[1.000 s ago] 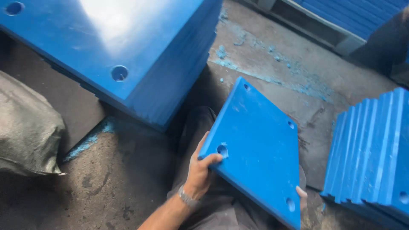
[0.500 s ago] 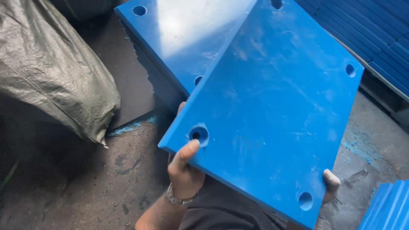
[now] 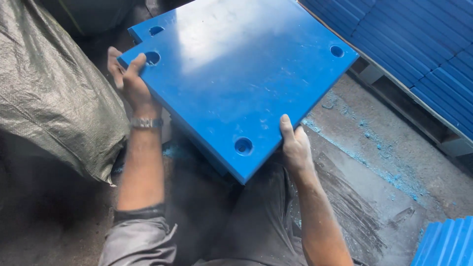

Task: Grinding the edges of blue plastic plates using a hand-held angle grinder.

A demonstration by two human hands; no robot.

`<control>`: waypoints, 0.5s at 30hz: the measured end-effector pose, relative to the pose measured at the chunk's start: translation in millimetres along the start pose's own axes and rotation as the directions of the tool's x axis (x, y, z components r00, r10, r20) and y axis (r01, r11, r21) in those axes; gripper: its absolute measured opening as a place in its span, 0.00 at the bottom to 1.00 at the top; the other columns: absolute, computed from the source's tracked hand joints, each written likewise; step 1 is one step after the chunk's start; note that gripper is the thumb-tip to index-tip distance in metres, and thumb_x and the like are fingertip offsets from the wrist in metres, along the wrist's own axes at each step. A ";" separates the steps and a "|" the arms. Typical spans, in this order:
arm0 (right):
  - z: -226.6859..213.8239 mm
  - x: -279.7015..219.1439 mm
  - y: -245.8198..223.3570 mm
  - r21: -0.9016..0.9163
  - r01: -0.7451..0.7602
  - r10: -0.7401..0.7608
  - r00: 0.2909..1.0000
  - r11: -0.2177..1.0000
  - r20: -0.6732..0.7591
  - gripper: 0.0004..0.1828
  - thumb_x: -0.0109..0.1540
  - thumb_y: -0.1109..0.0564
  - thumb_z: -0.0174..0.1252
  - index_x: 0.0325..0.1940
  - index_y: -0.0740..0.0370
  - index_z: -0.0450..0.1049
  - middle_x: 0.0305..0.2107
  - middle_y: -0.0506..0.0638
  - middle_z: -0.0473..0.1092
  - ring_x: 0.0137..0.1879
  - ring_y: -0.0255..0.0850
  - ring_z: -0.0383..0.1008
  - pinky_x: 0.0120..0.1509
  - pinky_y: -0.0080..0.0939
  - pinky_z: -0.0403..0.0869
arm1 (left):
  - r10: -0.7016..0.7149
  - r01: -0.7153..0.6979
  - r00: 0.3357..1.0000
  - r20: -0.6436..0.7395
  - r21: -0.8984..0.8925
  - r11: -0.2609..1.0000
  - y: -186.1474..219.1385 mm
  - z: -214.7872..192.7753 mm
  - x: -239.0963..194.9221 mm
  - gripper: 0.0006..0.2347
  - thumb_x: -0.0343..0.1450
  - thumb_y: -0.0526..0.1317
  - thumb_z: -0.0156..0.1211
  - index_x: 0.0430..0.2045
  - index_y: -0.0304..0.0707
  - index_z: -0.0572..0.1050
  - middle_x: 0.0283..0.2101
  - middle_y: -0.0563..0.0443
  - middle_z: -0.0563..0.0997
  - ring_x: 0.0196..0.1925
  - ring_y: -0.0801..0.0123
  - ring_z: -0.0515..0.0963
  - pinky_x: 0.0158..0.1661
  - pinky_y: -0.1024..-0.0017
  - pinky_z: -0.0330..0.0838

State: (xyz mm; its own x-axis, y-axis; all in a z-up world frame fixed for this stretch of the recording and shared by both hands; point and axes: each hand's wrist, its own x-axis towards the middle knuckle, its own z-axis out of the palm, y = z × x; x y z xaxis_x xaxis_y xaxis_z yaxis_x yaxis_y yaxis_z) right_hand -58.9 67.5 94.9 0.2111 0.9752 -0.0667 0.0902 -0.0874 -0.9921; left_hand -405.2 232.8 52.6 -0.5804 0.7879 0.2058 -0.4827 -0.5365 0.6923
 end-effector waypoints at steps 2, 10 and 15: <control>7.7 18.4 2.2 -0.212 -0.031 0.021 0.998 0.977 -0.053 0.45 0.63 0.27 0.45 0.60 0.73 0.67 0.48 0.66 0.74 0.55 0.53 0.77 0.61 0.49 0.74 | 0.074 -0.076 0.995 0.063 0.028 0.997 -35.1 -21.8 50.0 0.35 0.65 0.30 0.67 0.68 0.31 0.55 0.67 0.34 0.63 0.70 0.49 0.68 0.70 0.53 0.67; 29.7 60.8 -5.3 -0.727 -0.039 -0.140 0.973 0.686 -0.185 0.55 0.63 0.17 0.34 0.47 0.75 0.75 0.47 0.74 0.70 0.55 0.69 0.72 0.61 0.64 0.69 | 0.215 -0.282 0.952 0.216 0.359 0.890 -64.3 -29.8 138.1 0.24 0.65 0.31 0.74 0.55 0.26 0.72 0.51 0.43 0.74 0.52 0.60 0.76 0.58 0.61 0.75; 38.1 66.8 -19.8 -0.794 -0.081 -0.114 0.976 0.603 -0.186 0.54 0.59 0.15 0.34 0.41 0.70 0.79 0.43 0.68 0.73 0.50 0.63 0.76 0.56 0.65 0.73 | 0.263 -0.398 0.912 0.315 0.522 0.754 -95.6 -53.9 202.8 0.21 0.64 0.29 0.75 0.53 0.30 0.78 0.49 0.49 0.82 0.49 0.64 0.83 0.55 0.66 0.81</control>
State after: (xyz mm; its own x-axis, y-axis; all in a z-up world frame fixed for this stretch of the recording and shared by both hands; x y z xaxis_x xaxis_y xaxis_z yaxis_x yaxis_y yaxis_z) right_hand -83.7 142.1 106.1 0.3769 0.9238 0.0676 0.8099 -0.2933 -0.5080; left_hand -512.1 427.6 -9.2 -0.4502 0.6723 0.5877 0.2094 -0.5603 0.8014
